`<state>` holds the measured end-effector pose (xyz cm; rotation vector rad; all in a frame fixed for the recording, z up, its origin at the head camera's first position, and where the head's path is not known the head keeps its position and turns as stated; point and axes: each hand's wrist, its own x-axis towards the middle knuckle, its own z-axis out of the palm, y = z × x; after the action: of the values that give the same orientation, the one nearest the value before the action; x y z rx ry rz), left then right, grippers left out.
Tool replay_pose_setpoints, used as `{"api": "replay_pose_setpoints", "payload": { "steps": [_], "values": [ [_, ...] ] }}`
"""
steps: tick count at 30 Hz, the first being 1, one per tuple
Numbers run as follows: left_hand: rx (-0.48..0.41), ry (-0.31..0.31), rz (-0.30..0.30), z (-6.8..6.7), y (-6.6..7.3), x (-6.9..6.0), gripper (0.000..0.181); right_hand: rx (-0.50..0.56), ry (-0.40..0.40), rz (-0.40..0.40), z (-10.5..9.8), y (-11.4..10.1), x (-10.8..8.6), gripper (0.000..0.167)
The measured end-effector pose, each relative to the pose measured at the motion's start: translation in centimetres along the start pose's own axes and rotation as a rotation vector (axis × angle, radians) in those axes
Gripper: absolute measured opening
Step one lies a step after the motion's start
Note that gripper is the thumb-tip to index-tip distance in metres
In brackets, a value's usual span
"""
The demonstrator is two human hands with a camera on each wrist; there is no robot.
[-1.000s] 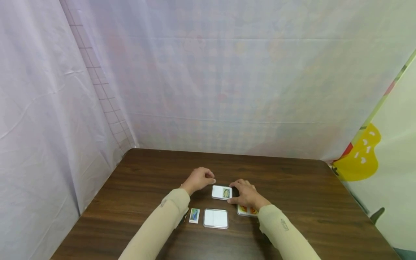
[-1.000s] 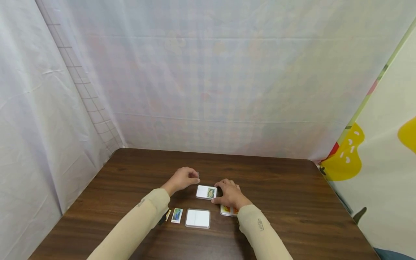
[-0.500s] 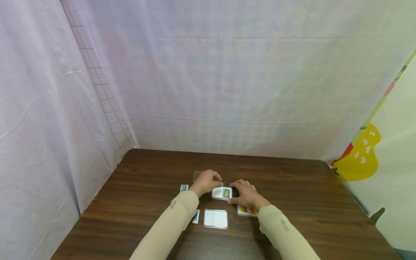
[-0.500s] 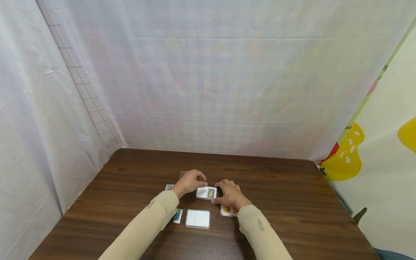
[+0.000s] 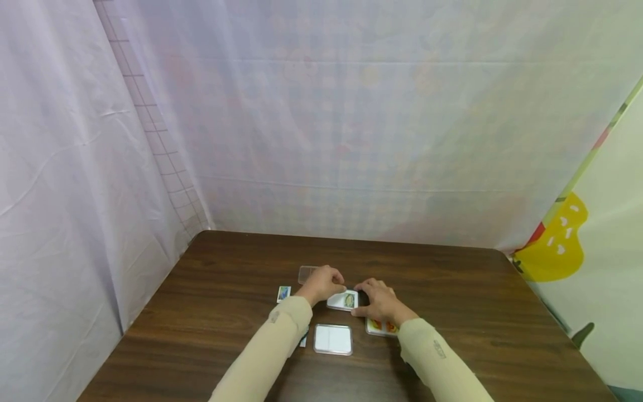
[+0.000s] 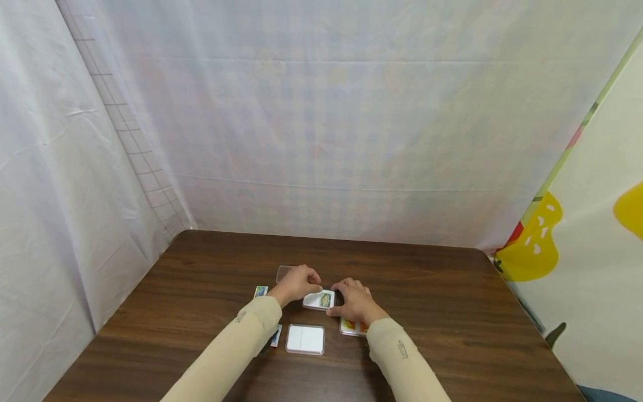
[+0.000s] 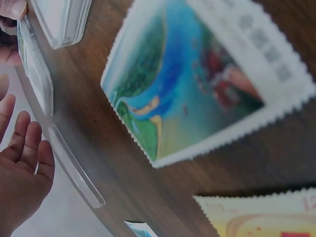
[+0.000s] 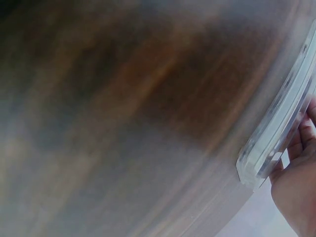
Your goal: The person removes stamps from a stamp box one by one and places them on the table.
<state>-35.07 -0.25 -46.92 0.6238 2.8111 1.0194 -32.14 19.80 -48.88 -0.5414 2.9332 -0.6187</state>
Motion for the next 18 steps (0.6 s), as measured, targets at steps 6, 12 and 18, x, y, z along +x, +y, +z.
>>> {"api": "replay_pose_setpoints", "payload": {
  "steps": [6,12,18],
  "values": [
    [0.036,-0.002,0.005,0.36,0.06,0.01,0.015,0.001,-0.003,0.001,0.02,0.03,0.01,0.058],
    [0.086,0.004,0.017,0.60,0.26,0.14,0.015,0.008,-0.007,0.003,-0.02,0.02,-0.02,0.058],
    [0.135,0.005,0.008,0.86,0.35,0.30,0.016,0.013,-0.003,0.002,-0.10,0.04,-0.04,0.058]
  ]
}}
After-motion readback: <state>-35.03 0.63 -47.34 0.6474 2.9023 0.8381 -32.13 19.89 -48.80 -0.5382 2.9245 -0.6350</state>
